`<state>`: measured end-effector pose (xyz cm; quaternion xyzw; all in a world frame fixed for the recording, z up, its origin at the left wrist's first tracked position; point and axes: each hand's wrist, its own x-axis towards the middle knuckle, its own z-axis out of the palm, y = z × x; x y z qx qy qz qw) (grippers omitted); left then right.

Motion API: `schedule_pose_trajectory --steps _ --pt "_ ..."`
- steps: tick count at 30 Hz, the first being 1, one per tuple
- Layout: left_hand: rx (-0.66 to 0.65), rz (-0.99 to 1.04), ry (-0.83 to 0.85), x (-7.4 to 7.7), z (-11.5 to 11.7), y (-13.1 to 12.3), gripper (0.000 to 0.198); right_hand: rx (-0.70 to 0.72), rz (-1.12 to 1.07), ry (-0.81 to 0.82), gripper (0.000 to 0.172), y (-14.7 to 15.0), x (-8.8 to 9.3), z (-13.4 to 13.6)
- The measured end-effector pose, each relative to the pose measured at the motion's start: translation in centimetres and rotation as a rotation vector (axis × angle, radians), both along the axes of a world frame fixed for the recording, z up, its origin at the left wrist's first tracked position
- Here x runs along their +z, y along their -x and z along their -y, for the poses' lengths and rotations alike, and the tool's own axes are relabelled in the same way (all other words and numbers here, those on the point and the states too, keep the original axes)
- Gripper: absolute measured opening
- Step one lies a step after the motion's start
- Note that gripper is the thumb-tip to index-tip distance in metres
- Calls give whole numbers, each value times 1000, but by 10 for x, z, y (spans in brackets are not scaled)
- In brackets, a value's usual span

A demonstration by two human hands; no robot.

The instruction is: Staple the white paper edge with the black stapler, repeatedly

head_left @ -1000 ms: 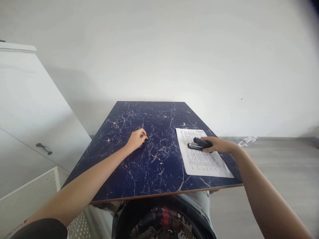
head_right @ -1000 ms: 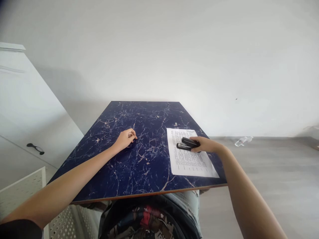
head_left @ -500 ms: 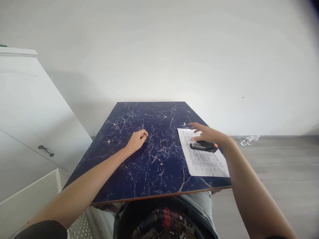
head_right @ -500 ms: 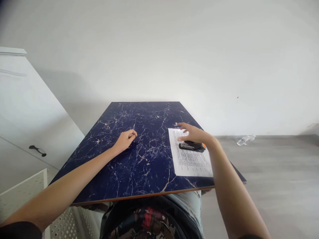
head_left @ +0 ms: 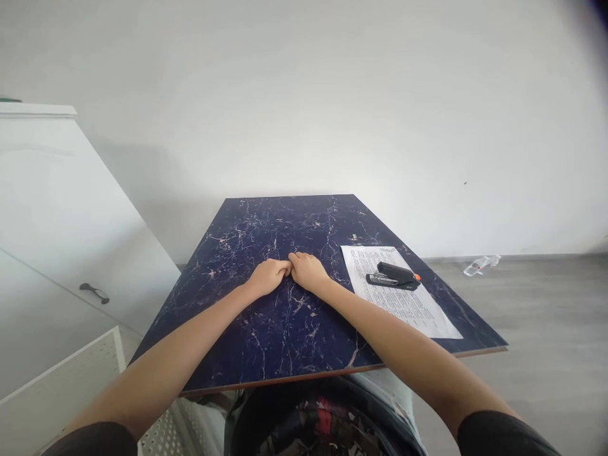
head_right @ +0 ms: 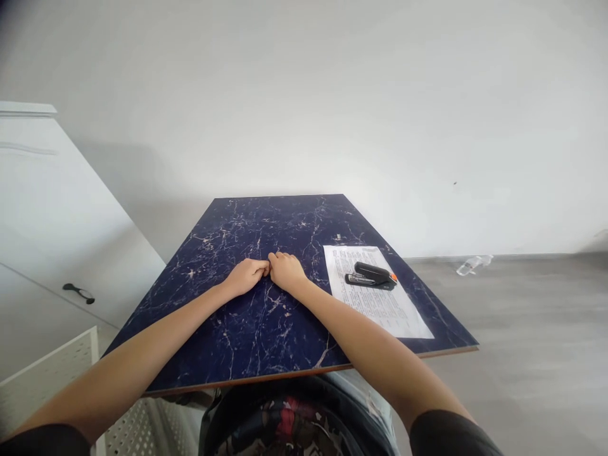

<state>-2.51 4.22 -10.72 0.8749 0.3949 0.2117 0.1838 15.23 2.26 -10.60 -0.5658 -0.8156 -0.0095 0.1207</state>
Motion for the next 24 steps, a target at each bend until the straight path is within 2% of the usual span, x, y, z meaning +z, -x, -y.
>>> schedule_pose_trajectory --steps 2,5,24 --pt "-7 13 2 -2 -1 0 28 52 0 -9 18 -1 -4 1" --pt "-16 49 5 -4 -2 0 28 54 -24 -4 17 -4 -6 1" --pt "-10 -10 -12 -2 -1 0 28 106 -66 17 15 -10 2 0"
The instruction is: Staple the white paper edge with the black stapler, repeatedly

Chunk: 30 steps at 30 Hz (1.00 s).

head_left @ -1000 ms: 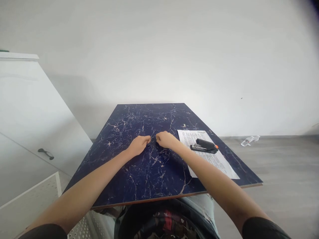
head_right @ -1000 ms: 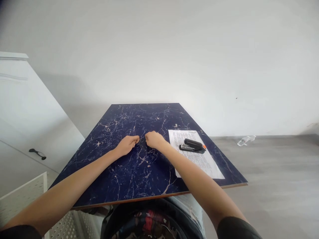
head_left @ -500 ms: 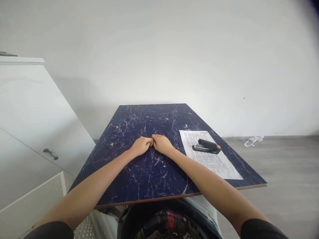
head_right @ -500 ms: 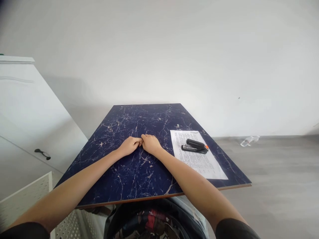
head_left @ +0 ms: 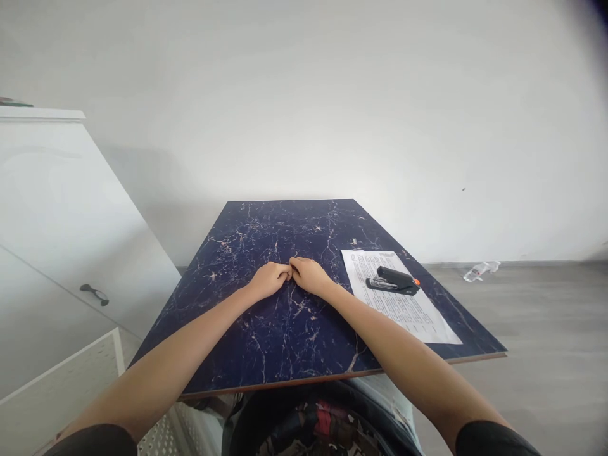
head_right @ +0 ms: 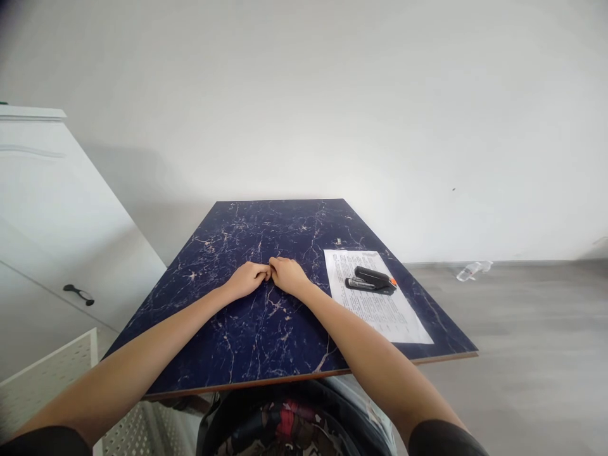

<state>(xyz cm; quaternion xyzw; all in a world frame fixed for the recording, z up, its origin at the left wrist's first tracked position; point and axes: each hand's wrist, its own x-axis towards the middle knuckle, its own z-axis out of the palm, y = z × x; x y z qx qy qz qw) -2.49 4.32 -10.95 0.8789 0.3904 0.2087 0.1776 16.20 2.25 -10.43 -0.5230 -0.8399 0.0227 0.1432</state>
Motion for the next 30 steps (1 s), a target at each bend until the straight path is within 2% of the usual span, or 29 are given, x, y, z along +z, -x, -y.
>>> schedule_pose_trajectory --steps 6,10,12,14,17,20,23,26,29,30 --pt "-98 -12 -11 1 2 1 27 42 127 4 18 4 11 13" --pt "-292 7 -28 2 10 0 30 140 178 35 17 -9 41 30" --pt "-404 -22 -39 4 17 -3 29 199 103 77 17 -34 63 39" --pt "-476 -41 -38 5 24 -8 28 225 -37 146 22 -72 82 47" --pt "-519 -13 4 6 36 -16 30 39 -207 193 37 -149 96 58" --pt "-572 23 44 6 50 -27 32 -109 -245 259 55 -225 88 70" --pt "-659 20 43 5 74 -40 31 -171 -287 327 75 -277 65 84" --pt "-751 -24 -25 1 105 -55 25 -203 -306 345 75 -296 40 97" --pt "-814 -92 -119 -5 137 -69 18 -184 -314 351 72 -292 26 102" --pt "-800 -134 -159 -6 147 -73 15 -180 -316 345 69 -288 25 102"
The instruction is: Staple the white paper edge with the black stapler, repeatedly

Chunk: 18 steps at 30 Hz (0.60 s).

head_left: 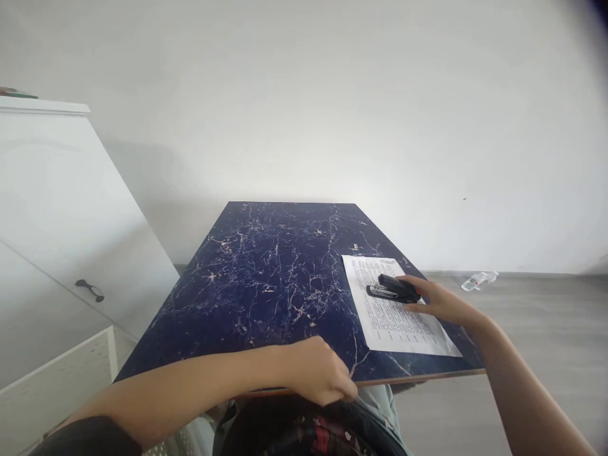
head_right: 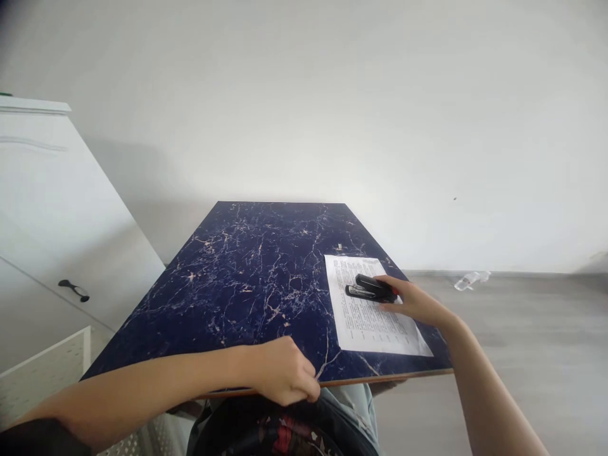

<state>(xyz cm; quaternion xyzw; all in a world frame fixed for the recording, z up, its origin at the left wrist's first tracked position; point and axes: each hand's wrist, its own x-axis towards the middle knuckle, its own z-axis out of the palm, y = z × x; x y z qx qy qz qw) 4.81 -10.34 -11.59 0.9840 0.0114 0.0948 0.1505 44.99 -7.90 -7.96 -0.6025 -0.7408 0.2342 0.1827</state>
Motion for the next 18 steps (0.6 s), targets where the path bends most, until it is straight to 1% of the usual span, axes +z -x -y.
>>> schedule_pose_trajectory --steps 1,4,5,7,8,10,12,13,14,16,18 --pt "23 -29 -41 -2 8 -4 13 -3 5 -9 65 5 0 -1" --pt "158 -85 -103 -5 25 -12 8 13 63 -26 51 28 4 -10" --pt "191 -92 -120 -7 29 -14 7 39 83 -28 47 39 6 -14" --pt "209 -93 -170 -9 34 -16 4 108 97 -36 38 70 9 -24" --pt "204 -93 -195 -10 36 -17 6 142 90 -46 34 89 9 -30" --pt "178 -96 -247 -12 38 -16 18 183 70 -84 30 134 8 -44" --pt "121 -88 -320 -13 39 -13 31 226 43 -127 25 185 5 -60" --pt "87 -70 -366 -13 39 -12 33 237 33 -150 23 211 3 -68" --pt "56 -41 -412 -13 39 -10 30 238 24 -178 24 236 1 -76" --pt "14 20 -472 -12 39 -8 17 268 28 -209 26 283 -2 -89" --pt "1 45 -471 -13 38 -8 8 339 36 -232 28 322 -2 -98"
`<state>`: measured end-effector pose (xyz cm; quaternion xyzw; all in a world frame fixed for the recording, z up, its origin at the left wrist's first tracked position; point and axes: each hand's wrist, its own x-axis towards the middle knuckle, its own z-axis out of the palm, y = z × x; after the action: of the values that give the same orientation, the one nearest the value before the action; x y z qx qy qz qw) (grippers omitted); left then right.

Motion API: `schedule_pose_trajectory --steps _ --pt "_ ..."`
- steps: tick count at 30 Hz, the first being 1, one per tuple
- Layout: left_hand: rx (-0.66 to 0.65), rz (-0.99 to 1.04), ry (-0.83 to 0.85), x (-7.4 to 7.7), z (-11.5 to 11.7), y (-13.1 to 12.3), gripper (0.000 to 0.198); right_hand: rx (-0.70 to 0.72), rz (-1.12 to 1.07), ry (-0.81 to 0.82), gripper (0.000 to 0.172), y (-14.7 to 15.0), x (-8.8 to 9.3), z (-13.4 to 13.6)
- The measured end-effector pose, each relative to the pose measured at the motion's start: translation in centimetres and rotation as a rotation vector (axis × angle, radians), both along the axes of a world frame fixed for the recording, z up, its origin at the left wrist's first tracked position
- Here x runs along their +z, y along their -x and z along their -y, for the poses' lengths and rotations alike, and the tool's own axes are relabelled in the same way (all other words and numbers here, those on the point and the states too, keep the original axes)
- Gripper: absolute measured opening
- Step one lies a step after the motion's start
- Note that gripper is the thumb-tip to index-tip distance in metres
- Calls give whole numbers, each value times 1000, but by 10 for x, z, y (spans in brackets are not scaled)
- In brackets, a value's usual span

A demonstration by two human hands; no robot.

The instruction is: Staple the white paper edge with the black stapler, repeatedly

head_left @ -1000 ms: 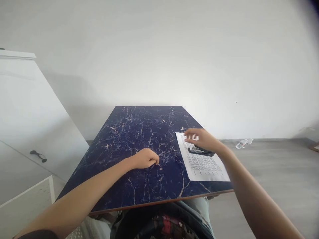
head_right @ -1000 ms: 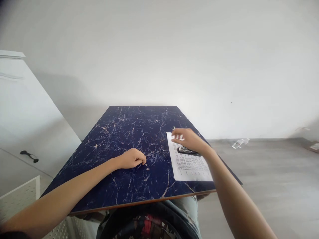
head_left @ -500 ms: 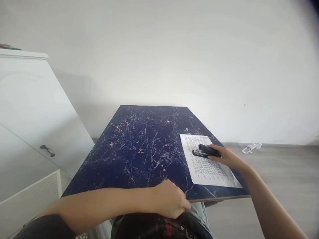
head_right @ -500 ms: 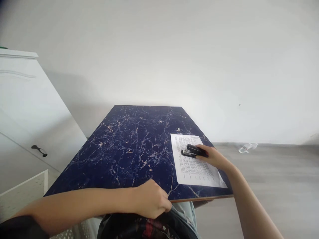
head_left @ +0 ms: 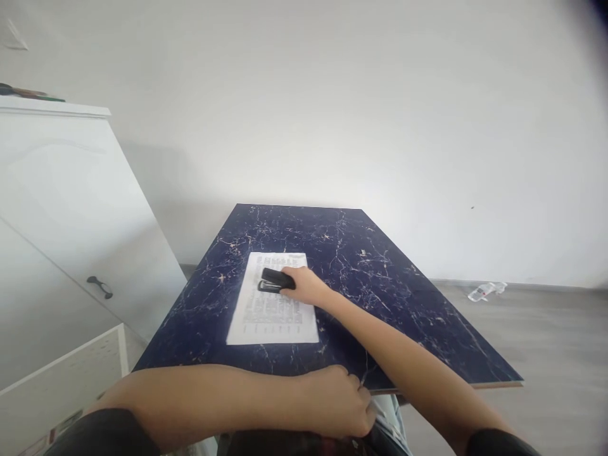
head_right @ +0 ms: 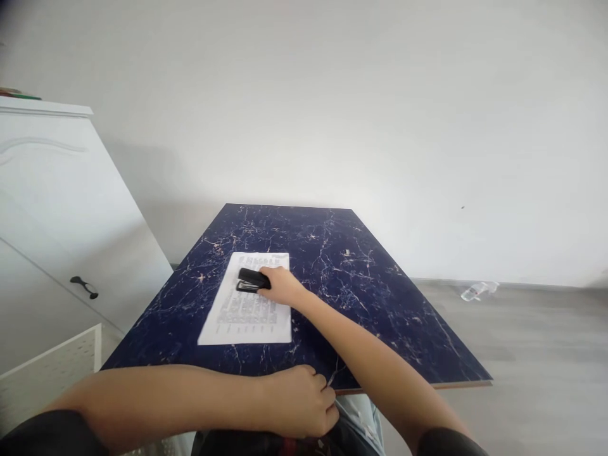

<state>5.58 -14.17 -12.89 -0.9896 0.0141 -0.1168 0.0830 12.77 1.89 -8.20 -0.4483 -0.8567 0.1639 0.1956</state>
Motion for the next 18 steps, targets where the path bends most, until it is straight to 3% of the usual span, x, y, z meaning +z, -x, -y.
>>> schedule_pose_trajectory --steps 5,11,15,18 --pt "-20 -15 82 -7 -4 -2 13 138 26 11 29 60 2 -10" --pt "-58 -22 100 -8 -7 -3 12 94 12 27 27 90 -2 -10" --pt "-49 -50 118 -2 -7 0 15 219 -143 91 54 73 5 -12" --pt "-44 -26 95 0 -8 4 14 176 -297 1 56 15 6 -22"
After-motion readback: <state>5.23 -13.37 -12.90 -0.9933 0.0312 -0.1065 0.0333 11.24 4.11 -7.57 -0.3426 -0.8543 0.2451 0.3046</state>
